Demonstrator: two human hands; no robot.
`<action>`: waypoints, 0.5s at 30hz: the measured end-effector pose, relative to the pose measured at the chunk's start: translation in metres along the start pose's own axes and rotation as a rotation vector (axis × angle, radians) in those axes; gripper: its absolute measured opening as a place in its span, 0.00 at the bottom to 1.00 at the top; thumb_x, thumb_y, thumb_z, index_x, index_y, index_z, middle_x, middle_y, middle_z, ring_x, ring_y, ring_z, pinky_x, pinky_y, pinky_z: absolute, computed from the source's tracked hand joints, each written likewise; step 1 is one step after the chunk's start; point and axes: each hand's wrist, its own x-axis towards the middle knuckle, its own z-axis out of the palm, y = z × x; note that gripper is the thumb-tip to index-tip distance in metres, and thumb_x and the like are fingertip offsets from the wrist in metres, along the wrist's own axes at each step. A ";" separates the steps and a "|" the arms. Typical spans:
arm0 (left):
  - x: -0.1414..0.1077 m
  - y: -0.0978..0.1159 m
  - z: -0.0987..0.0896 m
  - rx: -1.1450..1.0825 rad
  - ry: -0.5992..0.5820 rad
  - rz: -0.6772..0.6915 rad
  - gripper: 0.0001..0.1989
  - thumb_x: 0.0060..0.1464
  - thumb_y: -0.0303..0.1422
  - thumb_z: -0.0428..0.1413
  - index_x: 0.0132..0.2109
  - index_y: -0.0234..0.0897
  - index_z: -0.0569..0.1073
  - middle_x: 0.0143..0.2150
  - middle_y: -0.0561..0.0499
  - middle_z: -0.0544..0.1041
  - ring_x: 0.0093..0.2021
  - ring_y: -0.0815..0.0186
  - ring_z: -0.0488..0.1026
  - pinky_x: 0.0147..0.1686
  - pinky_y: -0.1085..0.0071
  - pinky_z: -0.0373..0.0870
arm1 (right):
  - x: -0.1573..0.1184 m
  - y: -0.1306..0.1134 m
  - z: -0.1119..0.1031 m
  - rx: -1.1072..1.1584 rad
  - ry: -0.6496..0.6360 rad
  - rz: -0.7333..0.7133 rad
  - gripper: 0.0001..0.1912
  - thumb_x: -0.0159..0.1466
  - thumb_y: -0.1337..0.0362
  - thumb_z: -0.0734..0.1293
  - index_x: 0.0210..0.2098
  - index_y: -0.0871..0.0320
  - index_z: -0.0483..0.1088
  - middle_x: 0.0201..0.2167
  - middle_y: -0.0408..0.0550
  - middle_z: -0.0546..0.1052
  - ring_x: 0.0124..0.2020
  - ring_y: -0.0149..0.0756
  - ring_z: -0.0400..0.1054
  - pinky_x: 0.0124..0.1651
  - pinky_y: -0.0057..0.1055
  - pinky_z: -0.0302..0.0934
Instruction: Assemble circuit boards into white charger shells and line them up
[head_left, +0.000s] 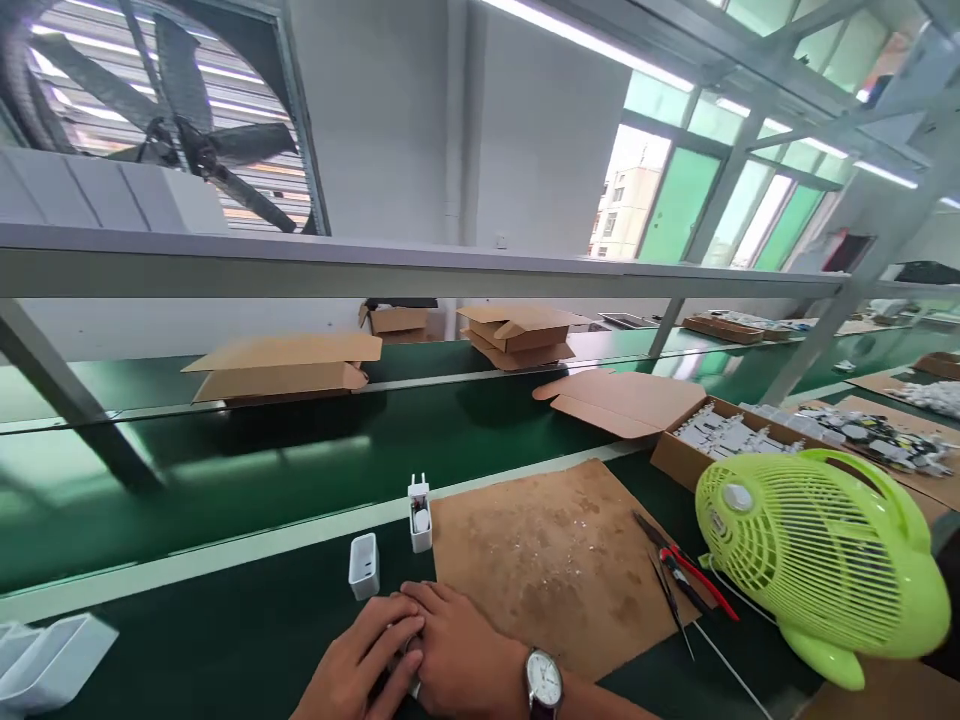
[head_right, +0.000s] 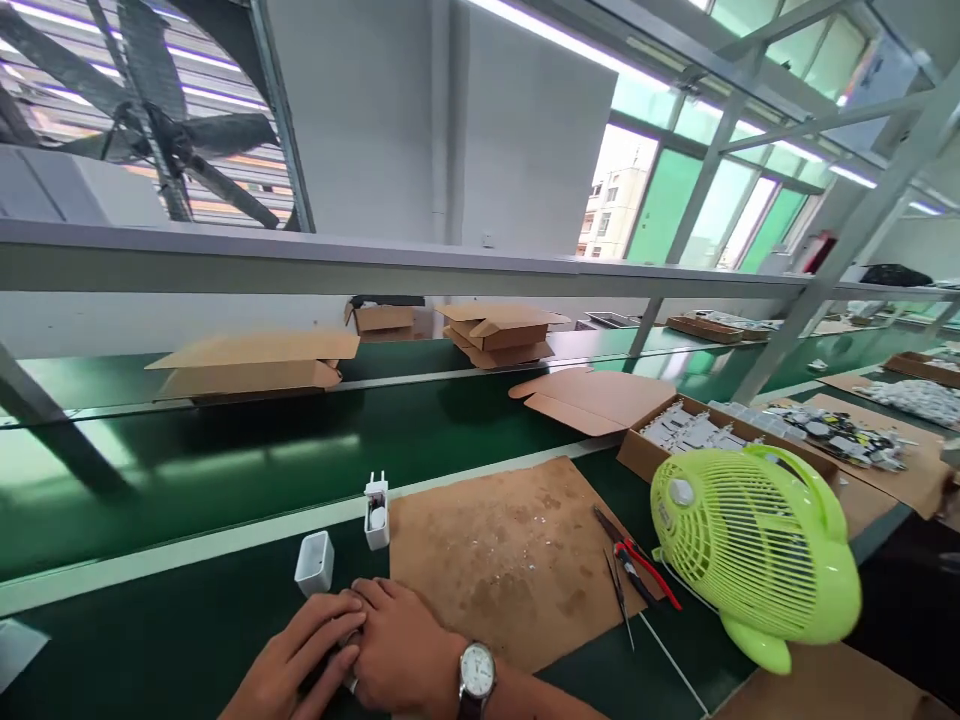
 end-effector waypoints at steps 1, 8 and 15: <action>0.002 0.004 -0.001 0.004 0.006 -0.009 0.20 0.64 0.27 0.55 0.62 0.45 0.72 0.52 0.44 0.81 0.51 0.57 0.81 0.50 0.68 0.82 | -0.001 0.000 0.000 0.028 0.003 0.007 0.19 0.67 0.58 0.69 0.52 0.66 0.75 0.60 0.60 0.75 0.64 0.50 0.64 0.67 0.42 0.62; 0.001 -0.003 -0.004 0.177 0.220 -0.129 0.24 0.65 0.31 0.59 0.66 0.42 0.67 0.56 0.39 0.75 0.55 0.53 0.76 0.55 0.56 0.78 | -0.009 0.030 -0.007 0.421 0.199 0.244 0.12 0.71 0.64 0.62 0.40 0.58 0.77 0.36 0.49 0.82 0.37 0.37 0.76 0.44 0.30 0.70; 0.003 -0.032 -0.005 -0.125 0.184 -0.839 0.41 0.58 0.50 0.60 0.72 0.42 0.56 0.68 0.38 0.68 0.64 0.46 0.71 0.62 0.45 0.71 | -0.018 0.089 -0.013 0.343 0.302 0.743 0.17 0.72 0.63 0.59 0.52 0.58 0.75 0.44 0.54 0.82 0.42 0.42 0.78 0.47 0.37 0.72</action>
